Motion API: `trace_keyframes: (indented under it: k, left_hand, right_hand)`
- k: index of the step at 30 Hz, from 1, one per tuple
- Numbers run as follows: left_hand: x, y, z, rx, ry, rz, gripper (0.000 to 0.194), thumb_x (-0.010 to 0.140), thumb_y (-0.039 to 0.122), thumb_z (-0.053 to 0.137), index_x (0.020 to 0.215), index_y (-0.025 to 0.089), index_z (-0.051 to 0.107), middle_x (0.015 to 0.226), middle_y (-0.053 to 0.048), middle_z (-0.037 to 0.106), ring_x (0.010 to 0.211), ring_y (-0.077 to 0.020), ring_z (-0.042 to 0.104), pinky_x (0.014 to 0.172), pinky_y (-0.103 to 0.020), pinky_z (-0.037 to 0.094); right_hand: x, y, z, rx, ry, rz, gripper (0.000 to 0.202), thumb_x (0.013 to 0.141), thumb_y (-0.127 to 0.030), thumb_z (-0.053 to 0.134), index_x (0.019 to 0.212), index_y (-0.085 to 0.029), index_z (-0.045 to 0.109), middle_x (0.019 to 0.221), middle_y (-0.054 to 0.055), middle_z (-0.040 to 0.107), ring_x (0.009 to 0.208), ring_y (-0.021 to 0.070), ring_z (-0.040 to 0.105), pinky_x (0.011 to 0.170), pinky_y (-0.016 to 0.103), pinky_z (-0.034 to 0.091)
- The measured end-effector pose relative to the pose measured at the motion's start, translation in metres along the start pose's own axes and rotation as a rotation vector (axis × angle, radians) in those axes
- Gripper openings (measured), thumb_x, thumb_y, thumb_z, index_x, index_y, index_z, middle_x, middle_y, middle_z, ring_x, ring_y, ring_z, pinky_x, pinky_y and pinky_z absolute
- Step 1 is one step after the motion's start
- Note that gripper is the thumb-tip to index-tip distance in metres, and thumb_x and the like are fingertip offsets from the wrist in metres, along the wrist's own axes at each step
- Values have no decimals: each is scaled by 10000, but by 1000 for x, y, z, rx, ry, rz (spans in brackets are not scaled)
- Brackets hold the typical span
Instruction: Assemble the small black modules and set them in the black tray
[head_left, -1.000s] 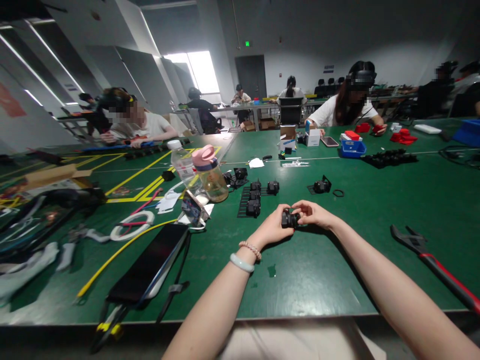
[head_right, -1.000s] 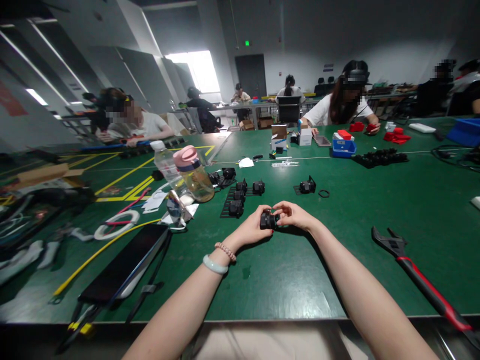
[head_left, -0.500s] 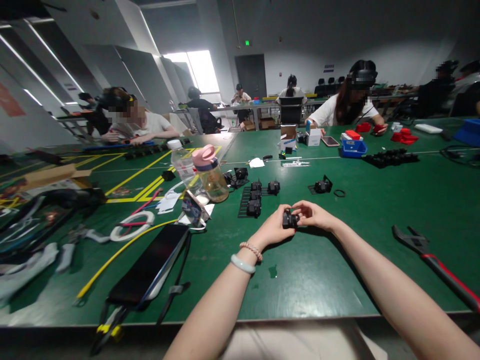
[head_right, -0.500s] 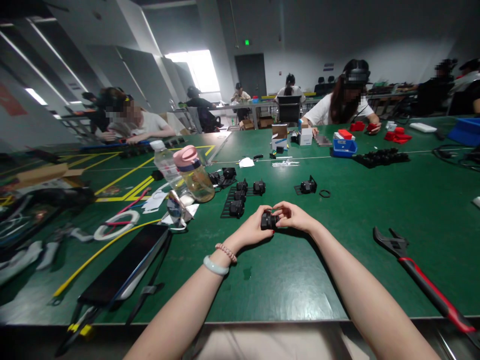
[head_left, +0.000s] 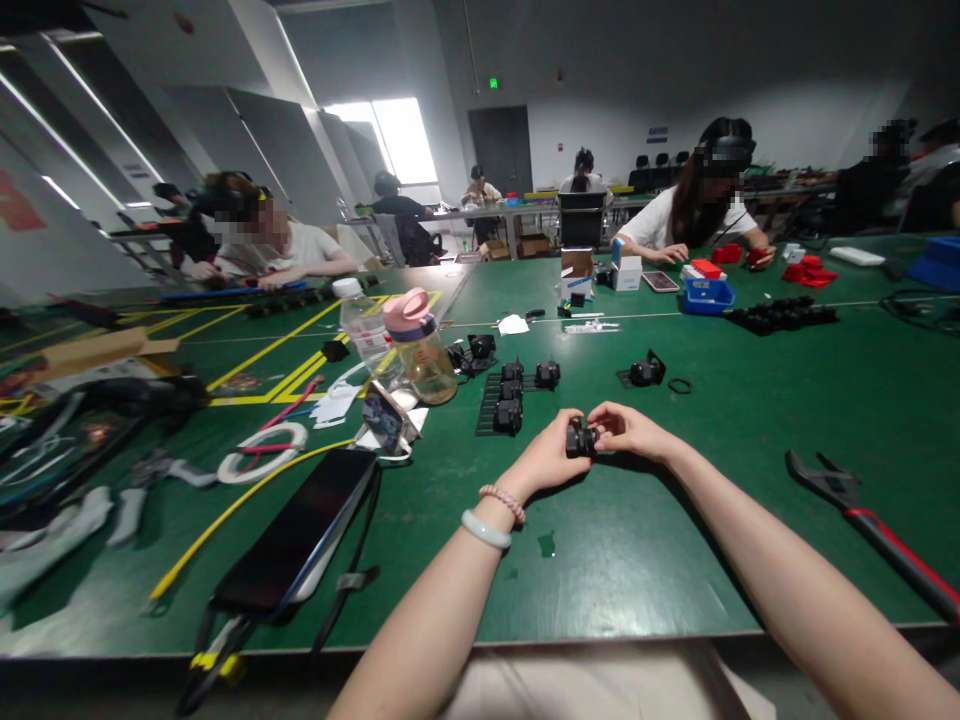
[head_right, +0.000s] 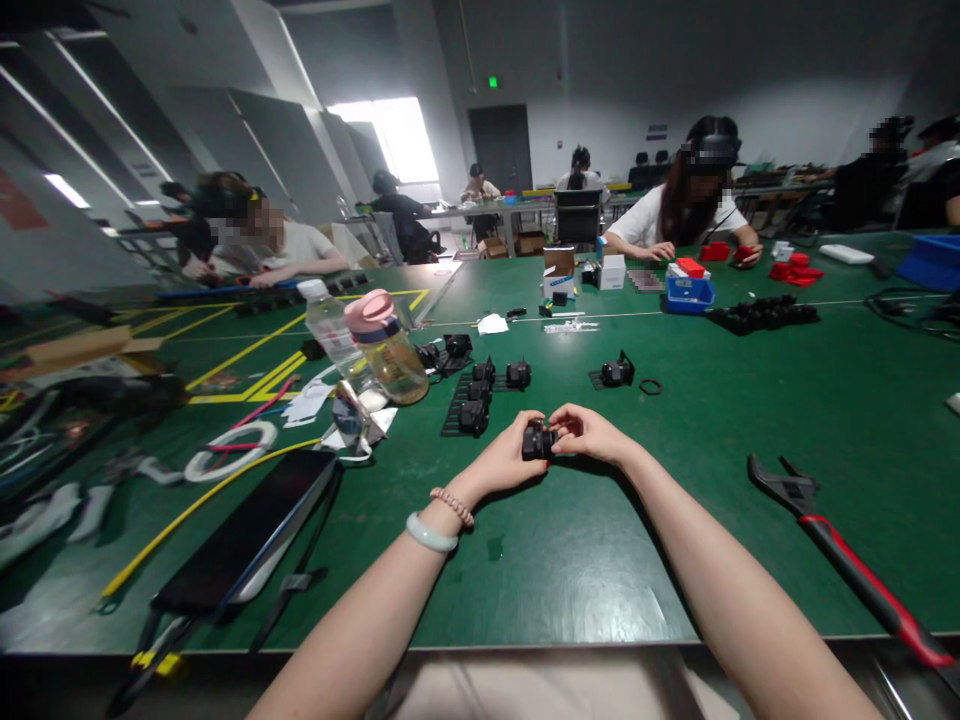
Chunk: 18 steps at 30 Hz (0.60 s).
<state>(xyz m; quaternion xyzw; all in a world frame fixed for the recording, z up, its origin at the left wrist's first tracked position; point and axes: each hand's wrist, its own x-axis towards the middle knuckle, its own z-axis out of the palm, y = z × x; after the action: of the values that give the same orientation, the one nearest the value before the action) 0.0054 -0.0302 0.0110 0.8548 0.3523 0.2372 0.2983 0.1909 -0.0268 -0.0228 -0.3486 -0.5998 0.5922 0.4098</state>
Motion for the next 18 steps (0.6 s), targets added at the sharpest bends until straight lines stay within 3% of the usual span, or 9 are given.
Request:
trace_keyframes:
  k: [18]
  left_hand:
    - [0,0,1,7,6,-10,535,587,200,532,1086,168,344,934,-38,487,818,-157,486,719,-277,392]
  right_hand:
    - [0,1,-1,-34,-10,-9,425,535,-227,664,911,-154,480,815,15,538,710,101,511,683,272,417]
